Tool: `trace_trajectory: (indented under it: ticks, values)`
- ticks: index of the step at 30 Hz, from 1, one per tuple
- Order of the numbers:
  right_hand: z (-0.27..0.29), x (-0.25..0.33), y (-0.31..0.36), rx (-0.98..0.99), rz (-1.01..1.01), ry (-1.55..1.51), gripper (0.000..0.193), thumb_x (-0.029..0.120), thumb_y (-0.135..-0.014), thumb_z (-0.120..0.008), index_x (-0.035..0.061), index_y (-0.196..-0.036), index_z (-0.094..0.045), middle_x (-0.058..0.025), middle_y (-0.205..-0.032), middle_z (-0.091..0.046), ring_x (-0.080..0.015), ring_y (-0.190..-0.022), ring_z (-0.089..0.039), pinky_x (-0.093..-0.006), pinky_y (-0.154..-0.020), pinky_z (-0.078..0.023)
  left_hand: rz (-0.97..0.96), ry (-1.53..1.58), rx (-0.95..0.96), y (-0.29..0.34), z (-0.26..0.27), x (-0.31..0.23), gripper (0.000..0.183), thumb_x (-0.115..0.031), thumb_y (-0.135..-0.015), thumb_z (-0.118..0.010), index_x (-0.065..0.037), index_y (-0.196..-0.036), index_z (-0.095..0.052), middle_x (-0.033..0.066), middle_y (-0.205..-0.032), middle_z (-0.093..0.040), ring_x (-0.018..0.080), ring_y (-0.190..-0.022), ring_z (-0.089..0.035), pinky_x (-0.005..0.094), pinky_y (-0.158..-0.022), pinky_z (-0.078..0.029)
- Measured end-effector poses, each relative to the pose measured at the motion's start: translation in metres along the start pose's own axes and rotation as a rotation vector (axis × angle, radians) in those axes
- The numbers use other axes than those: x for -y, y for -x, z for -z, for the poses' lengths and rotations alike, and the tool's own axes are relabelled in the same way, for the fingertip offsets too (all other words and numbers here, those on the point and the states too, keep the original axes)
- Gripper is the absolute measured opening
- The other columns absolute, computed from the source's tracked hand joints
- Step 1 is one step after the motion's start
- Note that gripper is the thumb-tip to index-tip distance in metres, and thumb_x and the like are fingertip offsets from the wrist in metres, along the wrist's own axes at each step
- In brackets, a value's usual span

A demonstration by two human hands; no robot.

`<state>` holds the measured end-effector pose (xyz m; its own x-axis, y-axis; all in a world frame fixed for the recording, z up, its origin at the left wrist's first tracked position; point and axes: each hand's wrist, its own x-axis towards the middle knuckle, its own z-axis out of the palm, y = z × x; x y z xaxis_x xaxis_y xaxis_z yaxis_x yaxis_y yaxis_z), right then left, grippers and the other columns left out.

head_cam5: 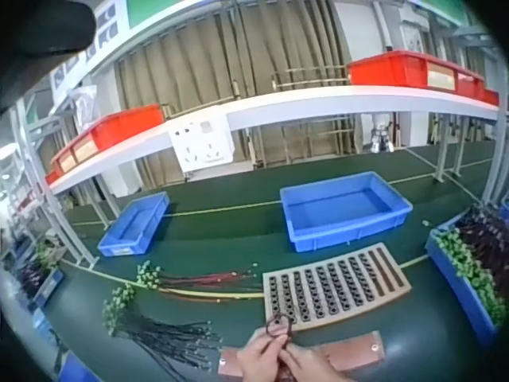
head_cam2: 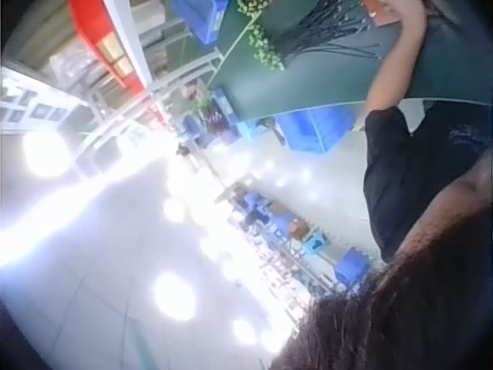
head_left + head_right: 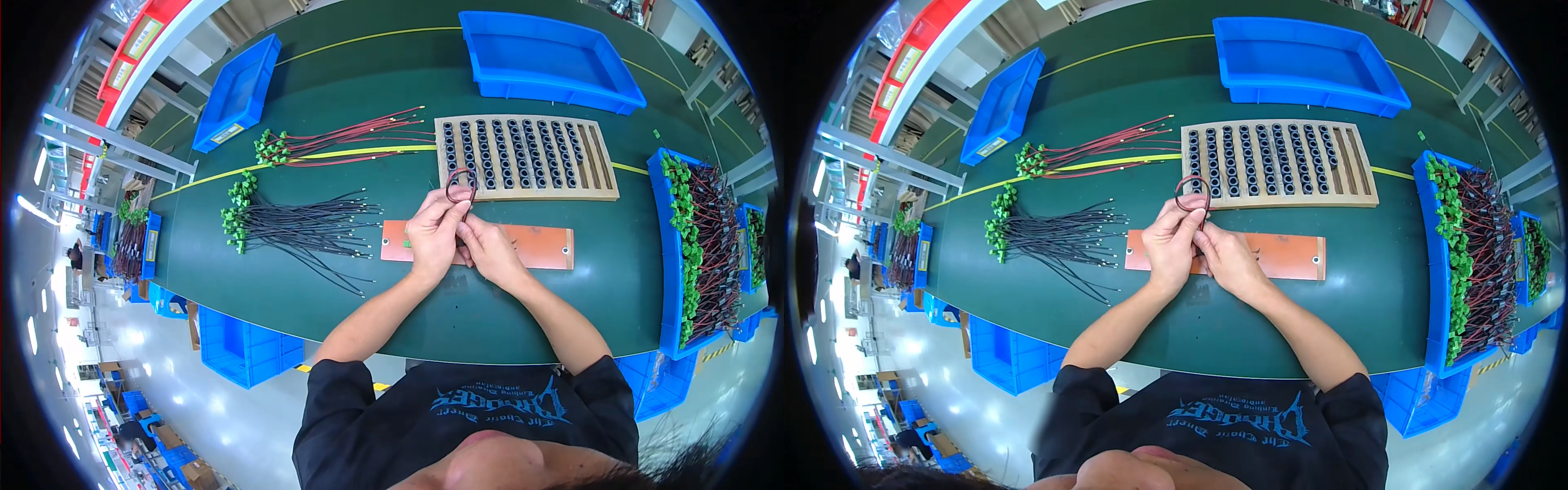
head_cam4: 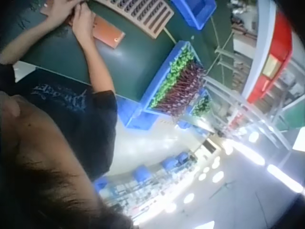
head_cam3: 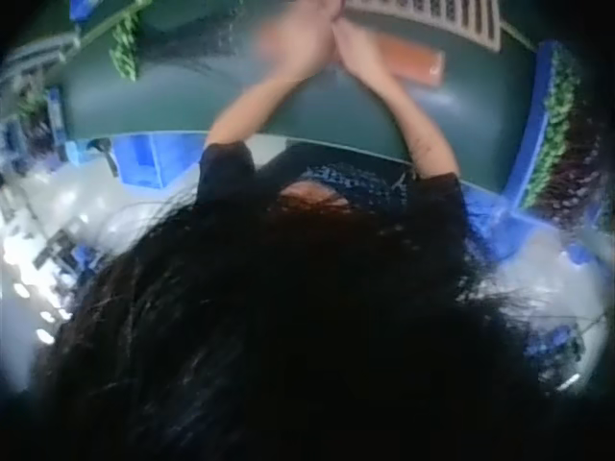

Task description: The person assembles wire harnesses by hand at a factory workstation. They pick up black wires with green connectors, insert them into a cylindrical component, and secure the connection using a crimping tool. The finished units are placed into a blue bin on the right side of the table.

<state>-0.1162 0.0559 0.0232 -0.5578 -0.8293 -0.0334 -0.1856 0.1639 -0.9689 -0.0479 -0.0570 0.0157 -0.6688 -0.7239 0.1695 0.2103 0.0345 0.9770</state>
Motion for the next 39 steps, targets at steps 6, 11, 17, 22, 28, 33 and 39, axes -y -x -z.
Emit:
trace_trajectory:
  ticks: [6,11,17,22,28,33,39]
  values:
    - [0.004,0.005,0.005,0.031,0.042,0.032,0.014,0.010,-0.103,-0.059,-0.0021,-0.106,-0.065,-0.0123,-0.089,-0.061,-0.0228,-0.073,-0.065,-0.0390,-0.063,-0.054,-0.008,0.160,-0.041,0.000,-0.003,0.013,0.009,0.002,-0.097,-0.066,0.006,-0.101,-0.073,0.0069,-0.102,-0.069,0.0117,-0.088,-0.067,0.0244,-0.077,-0.056]
    - [0.020,0.028,0.018,0.011,0.343,0.562,0.020,0.005,-0.089,-0.071,-0.0006,-0.108,-0.070,-0.0122,-0.093,-0.061,-0.0330,-0.085,-0.065,-0.0436,-0.075,-0.053,0.074,0.214,-0.037,0.002,-0.003,0.015,0.010,-0.001,-0.098,-0.066,0.004,-0.106,-0.071,0.0068,-0.097,-0.070,0.0112,-0.082,-0.067,0.0238,-0.075,-0.056]
    - [0.067,0.023,0.013,-0.196,0.034,0.415,0.018,0.010,-0.095,-0.068,0.0024,-0.110,-0.074,-0.0107,-0.097,-0.074,-0.0217,-0.093,-0.069,-0.0360,-0.089,-0.052,0.071,0.310,0.031,0.001,-0.005,0.024,0.010,0.004,-0.098,-0.064,0.005,-0.108,-0.065,0.0126,-0.102,-0.073,0.0163,-0.089,-0.072,0.0290,-0.083,-0.061]
    - [0.073,-0.011,0.007,-0.084,-0.123,-0.210,0.026,0.008,-0.103,-0.060,-0.0034,-0.126,-0.067,-0.0090,-0.106,-0.074,-0.0138,-0.098,-0.068,-0.0304,-0.093,-0.053,0.104,0.290,0.152,0.002,-0.002,0.020,0.009,0.006,-0.098,-0.063,0.006,-0.106,-0.063,0.0154,-0.104,-0.072,0.0183,-0.092,-0.073,0.0303,-0.086,-0.062]
    - [0.071,-0.013,0.003,-0.039,-0.107,-0.332,0.027,0.010,-0.103,-0.061,-0.0044,-0.126,-0.066,-0.0084,-0.109,-0.074,-0.0141,-0.097,-0.067,-0.0307,-0.093,-0.053,0.139,0.305,0.171,0.003,-0.001,0.026,0.009,0.006,-0.098,-0.064,0.006,-0.107,-0.063,0.0157,-0.105,-0.072,0.0188,-0.093,-0.072,0.0308,-0.088,-0.062]
    - [0.072,-0.017,0.004,-0.040,-0.106,-0.342,0.027,0.011,-0.104,-0.061,-0.0039,-0.126,-0.066,-0.0087,-0.108,-0.074,-0.0143,-0.097,-0.067,-0.0304,-0.093,-0.053,0.106,0.303,0.158,0.002,-0.002,0.027,0.007,0.005,-0.097,-0.065,0.006,-0.104,-0.064,0.0133,-0.101,-0.073,0.0164,-0.091,-0.072,0.0288,-0.084,-0.062]
    - [0.073,-0.017,0.005,-0.062,-0.137,-0.352,0.026,0.010,-0.104,-0.061,-0.0040,-0.124,-0.067,-0.0096,-0.105,-0.074,-0.0144,-0.096,-0.068,-0.0302,-0.092,-0.053,0.065,0.277,0.088,0.002,-0.004,0.031,0.006,0.004,-0.095,-0.068,0.006,-0.101,-0.065,0.0117,-0.099,-0.073,0.0147,-0.089,-0.072,0.0275,-0.081,-0.061]
